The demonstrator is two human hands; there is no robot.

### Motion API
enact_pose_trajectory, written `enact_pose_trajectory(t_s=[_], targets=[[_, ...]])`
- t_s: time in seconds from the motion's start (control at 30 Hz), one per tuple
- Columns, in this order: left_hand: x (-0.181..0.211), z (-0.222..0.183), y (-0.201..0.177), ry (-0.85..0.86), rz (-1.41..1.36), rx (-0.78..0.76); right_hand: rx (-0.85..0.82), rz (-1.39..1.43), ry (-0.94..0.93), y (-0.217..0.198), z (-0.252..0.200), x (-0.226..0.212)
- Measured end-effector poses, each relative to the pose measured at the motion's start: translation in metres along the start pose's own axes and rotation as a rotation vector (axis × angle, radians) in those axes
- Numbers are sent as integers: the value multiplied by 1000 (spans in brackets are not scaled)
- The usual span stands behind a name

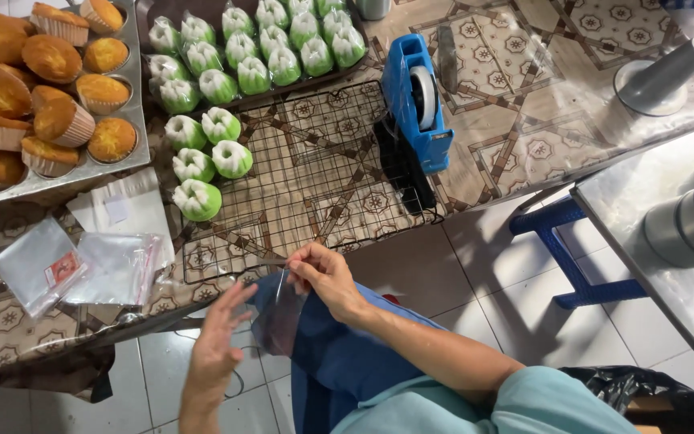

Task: Packaging individual green cakes into small plastic bags at a bakery workstation.

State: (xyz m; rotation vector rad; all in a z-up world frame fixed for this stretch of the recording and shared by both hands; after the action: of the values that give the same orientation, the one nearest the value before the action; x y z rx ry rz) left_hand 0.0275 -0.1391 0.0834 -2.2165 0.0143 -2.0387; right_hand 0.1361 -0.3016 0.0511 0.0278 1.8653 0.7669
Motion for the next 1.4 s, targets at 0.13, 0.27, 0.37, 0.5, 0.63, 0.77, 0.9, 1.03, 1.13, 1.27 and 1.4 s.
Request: enact_pose_trajectory(t_s=[0.13, 0.27, 0.37, 0.5, 0.63, 0.77, 0.9, 1.03, 1.13, 1.27, 1.4], targets=[[8, -9, 21, -43, -98, 177, 28, -12, 11, -2, -5, -9], [-26, -17, 11, -21, -213, 498, 24, -24, 12, -6, -7, -16], [-24, -19, 14, -33, -249, 651, -29, -52, 14, -8, -11, -22], [-24, -16, 23, 15, -243, 661, -40, -290, 43, -13, -17, -35], [-29, -9, 34, 22, -232, 651, -103, -306, -4, -22, -15, -40], [-39, -1, 37, 105, -187, 628, 35, -372, -3, -55, -1, -16], [-30, -6, 41, 99, -262, 676, -18, -379, 118, -39, -11, -23], [-14, -4, 47, 123, -265, 588, 4, -286, 117, -22, -23, -40], [-9, -4, 47, 129, -240, 570, -15, -292, 91, -29, -18, -39], [-11, -4, 43, 102, -253, 573, -40, -295, 49, -49, -8, -38], [-7, -4, 39, 88, -299, 584, -417, -401, -204, 7, -37, -83]])
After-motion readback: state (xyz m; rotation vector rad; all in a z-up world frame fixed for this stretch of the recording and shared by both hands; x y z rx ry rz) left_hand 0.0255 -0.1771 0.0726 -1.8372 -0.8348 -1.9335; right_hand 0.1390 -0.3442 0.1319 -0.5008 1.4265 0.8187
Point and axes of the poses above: each hand's wrist, its own z-axis towards the middle knuckle, its own y-axis out of the palm, x = y × z, the point moved 8 cm from there along z, towards the middle knuckle, and after that the axes turned 8 degrees about y, right-handed, at the moved point
